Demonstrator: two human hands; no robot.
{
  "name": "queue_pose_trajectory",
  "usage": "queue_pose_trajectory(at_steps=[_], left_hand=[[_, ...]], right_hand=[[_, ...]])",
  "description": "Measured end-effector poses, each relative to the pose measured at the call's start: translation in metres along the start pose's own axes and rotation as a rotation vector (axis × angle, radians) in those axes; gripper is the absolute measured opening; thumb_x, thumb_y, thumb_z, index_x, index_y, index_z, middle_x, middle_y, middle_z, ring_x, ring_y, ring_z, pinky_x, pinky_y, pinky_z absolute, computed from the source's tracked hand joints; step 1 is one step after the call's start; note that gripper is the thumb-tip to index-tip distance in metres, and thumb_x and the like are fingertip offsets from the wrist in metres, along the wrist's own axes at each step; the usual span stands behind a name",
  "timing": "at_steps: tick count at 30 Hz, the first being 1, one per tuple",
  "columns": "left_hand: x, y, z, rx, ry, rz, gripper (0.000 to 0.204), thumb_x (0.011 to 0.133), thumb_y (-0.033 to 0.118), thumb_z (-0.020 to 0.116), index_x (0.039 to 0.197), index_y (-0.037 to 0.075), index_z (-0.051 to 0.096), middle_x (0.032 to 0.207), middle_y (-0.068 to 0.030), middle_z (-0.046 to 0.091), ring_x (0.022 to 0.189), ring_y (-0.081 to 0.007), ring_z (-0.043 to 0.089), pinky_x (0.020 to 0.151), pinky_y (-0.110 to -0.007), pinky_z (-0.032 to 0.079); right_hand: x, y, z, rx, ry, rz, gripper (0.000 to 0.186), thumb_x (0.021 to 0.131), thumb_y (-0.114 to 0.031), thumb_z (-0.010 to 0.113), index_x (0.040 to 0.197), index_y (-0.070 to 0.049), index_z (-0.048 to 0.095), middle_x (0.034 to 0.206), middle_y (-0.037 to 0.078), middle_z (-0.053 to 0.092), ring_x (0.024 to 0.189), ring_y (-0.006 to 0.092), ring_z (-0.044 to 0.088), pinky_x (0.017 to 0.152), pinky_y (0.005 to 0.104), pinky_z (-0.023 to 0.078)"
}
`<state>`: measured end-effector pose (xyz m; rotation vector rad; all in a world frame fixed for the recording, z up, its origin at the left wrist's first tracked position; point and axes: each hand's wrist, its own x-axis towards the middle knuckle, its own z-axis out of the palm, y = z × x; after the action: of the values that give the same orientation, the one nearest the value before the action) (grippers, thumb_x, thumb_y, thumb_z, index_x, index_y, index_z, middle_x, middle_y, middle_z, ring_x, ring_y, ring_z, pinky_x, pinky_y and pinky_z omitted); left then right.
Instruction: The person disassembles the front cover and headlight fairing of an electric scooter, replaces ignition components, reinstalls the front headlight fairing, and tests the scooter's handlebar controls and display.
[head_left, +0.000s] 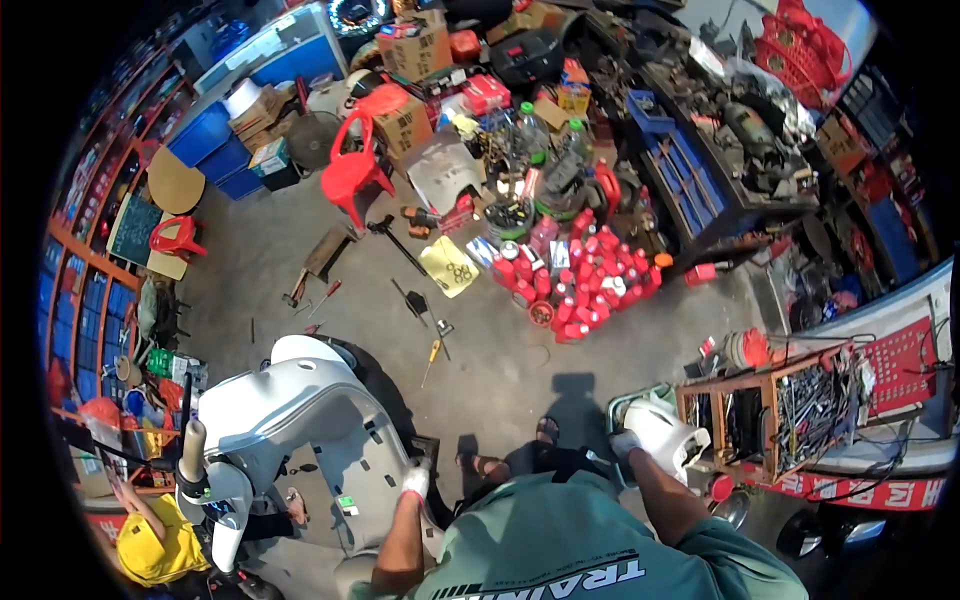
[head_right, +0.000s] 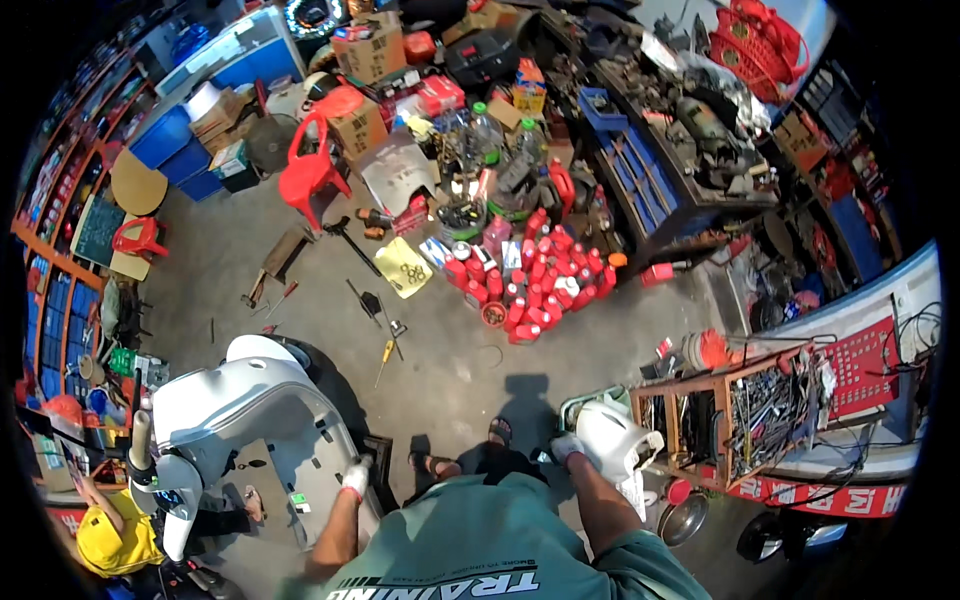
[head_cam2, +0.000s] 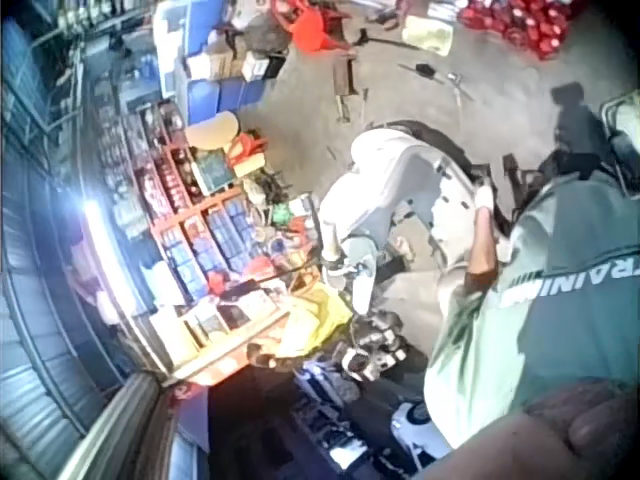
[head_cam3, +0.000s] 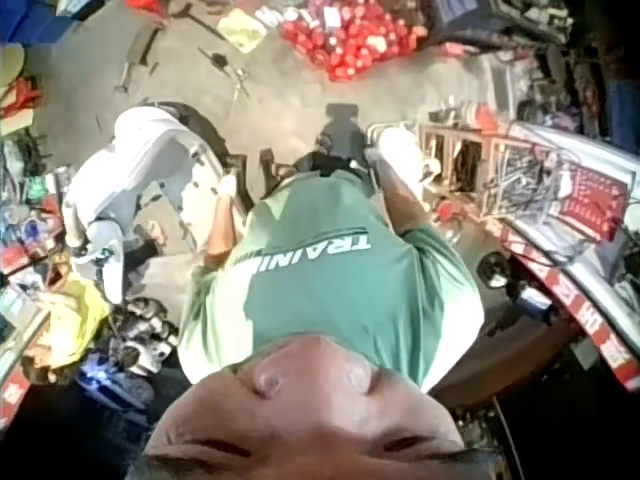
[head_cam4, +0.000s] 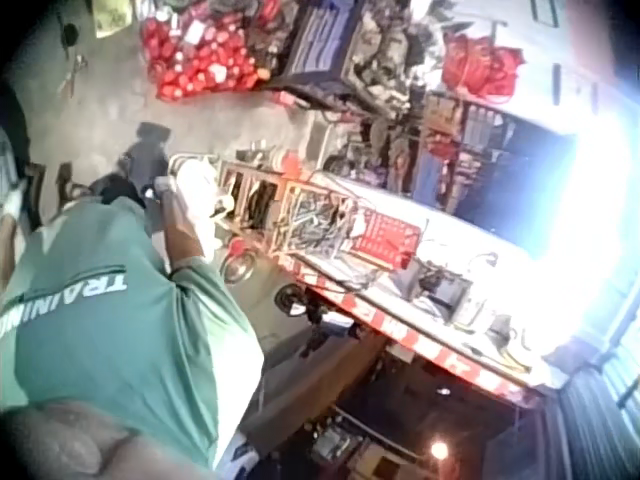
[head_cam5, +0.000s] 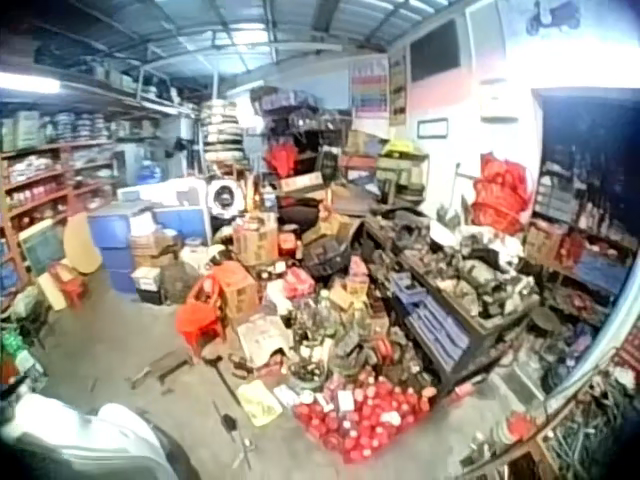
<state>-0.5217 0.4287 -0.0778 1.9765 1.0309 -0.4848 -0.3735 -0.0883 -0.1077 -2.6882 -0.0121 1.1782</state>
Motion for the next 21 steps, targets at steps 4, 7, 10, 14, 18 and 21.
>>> queue_pose_trajectory(at_steps=[4,7,10,14,18,21], left_hand=[[-0.023,0.104,0.031,-0.144,-0.045,0.037,0.038,0.093,0.032,0.057,0.114,0.001,0.057,0.089,-0.0101,0.067,0.073,-0.0182,0.066,0.062,-0.032,0.051],[-0.033,0.142,0.047,-0.172,-0.084,0.060,0.033,0.094,0.031,0.056,0.110,0.002,0.058,0.088,-0.0090,0.067,0.072,-0.0192,0.065,0.061,-0.033,0.051],[-0.032,0.166,0.064,-0.107,-0.082,0.087,0.033,0.093,0.031,0.055,0.108,0.002,0.058,0.087,-0.0100,0.066,0.073,-0.0195,0.065,0.060,-0.033,0.051],[0.011,0.125,0.066,0.146,-0.017,0.110,0.042,0.090,0.031,0.055,0.115,-0.002,0.059,0.104,-0.0197,0.068,0.093,-0.0303,0.066,0.082,-0.037,0.051],[0.013,0.160,0.065,0.099,-0.033,0.007,0.039,0.088,0.032,0.056,0.108,-0.001,0.066,0.106,-0.0199,0.068,0.099,-0.0329,0.065,0.087,-0.039,0.049],[0.055,0.232,0.103,0.128,-0.170,0.147,0.036,0.089,0.032,0.055,0.104,0.001,0.066,0.087,-0.0162,0.071,0.075,-0.0267,0.068,0.070,-0.038,0.053]], right_hand=[[-0.019,0.087,0.035,0.125,-0.027,0.186,0.022,0.087,-0.017,0.055,0.099,-0.012,0.072,0.099,0.014,0.071,0.093,0.0297,0.068,0.078,0.0412,0.055],[-0.014,0.125,0.039,-0.046,-0.021,0.084,0.022,0.087,-0.019,0.055,0.098,-0.013,0.073,0.100,0.013,0.071,0.092,0.0289,0.069,0.076,0.0406,0.056],[0.009,0.157,0.051,-0.190,0.008,0.021,0.021,0.087,-0.021,0.055,0.096,-0.014,0.073,0.101,0.013,0.071,0.091,0.0284,0.069,0.075,0.0400,0.056],[0.042,0.137,0.018,-0.056,0.147,0.019,0.019,0.087,-0.019,0.055,0.092,-0.012,0.072,0.095,0.013,0.070,0.088,0.0283,0.069,0.073,0.0415,0.055],[0.083,0.109,-0.014,1.013,-0.010,0.431,0.032,0.091,-0.026,0.052,0.114,-0.006,0.062,0.104,0.016,0.064,0.094,0.0320,0.062,0.080,0.0461,0.051],[0.135,0.180,0.027,1.228,0.128,0.512,0.030,0.089,-0.024,0.055,0.111,-0.006,0.065,0.104,0.016,0.066,0.095,0.0318,0.062,0.084,0.0424,0.049]])
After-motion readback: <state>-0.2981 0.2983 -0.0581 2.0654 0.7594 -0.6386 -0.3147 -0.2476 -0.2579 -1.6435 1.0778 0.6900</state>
